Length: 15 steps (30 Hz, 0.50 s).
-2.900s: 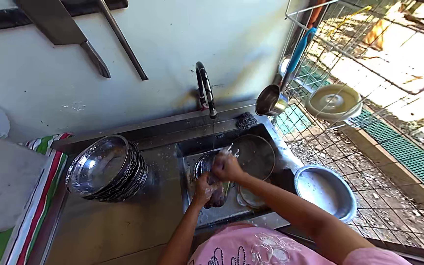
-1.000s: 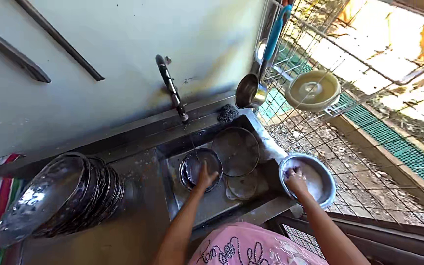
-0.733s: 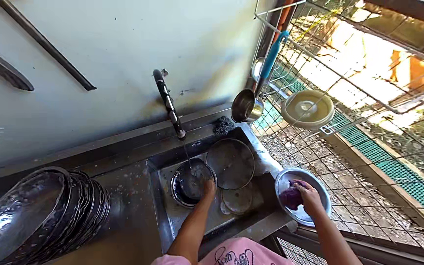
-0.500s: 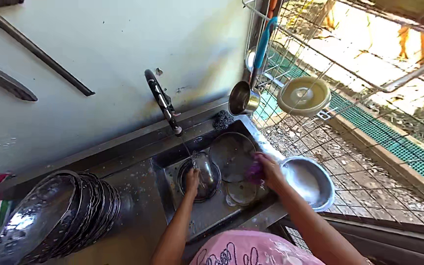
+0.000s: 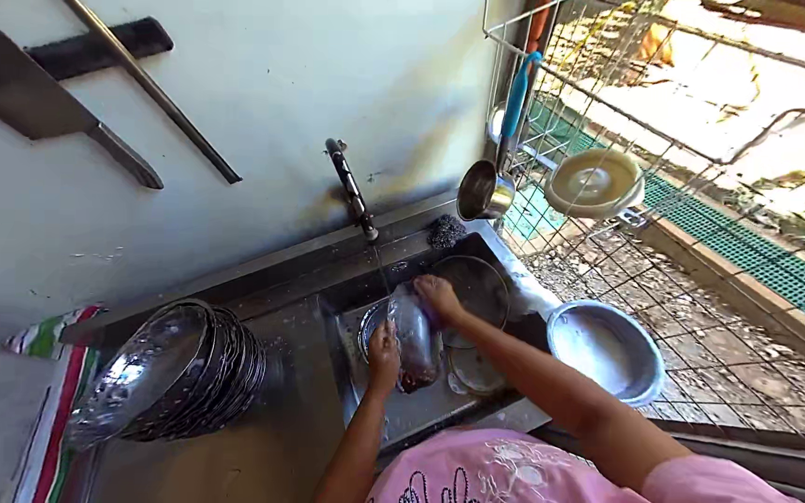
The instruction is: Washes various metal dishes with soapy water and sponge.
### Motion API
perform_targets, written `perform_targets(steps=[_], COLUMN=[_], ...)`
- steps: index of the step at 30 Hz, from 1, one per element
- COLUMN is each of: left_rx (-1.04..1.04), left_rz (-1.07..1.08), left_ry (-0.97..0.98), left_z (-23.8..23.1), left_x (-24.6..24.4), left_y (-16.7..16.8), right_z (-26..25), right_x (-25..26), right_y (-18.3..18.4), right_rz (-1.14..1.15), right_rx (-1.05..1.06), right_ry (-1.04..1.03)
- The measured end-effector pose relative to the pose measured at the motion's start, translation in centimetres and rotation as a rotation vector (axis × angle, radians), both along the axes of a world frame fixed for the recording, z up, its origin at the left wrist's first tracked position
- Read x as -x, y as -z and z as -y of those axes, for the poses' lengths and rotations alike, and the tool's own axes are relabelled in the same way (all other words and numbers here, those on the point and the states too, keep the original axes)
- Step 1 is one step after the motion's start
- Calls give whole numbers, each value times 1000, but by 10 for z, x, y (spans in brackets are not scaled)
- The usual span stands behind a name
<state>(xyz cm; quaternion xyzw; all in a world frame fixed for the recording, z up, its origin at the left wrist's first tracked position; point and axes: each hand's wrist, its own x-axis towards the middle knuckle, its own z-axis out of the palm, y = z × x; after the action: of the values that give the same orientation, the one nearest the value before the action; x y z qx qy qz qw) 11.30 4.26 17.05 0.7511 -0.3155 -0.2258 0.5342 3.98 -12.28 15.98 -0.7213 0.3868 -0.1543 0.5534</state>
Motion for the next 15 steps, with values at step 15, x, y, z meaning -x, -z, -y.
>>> perform_targets(steps=[15], left_rx=[184], left_rz=[-517], left_ry=[-548], left_z=[-12], left_x=[-26], left_y=[3], right_z=[-59], right_x=[25], right_y=[43], right_rz=[191], right_rx=[34], right_ry=[28])
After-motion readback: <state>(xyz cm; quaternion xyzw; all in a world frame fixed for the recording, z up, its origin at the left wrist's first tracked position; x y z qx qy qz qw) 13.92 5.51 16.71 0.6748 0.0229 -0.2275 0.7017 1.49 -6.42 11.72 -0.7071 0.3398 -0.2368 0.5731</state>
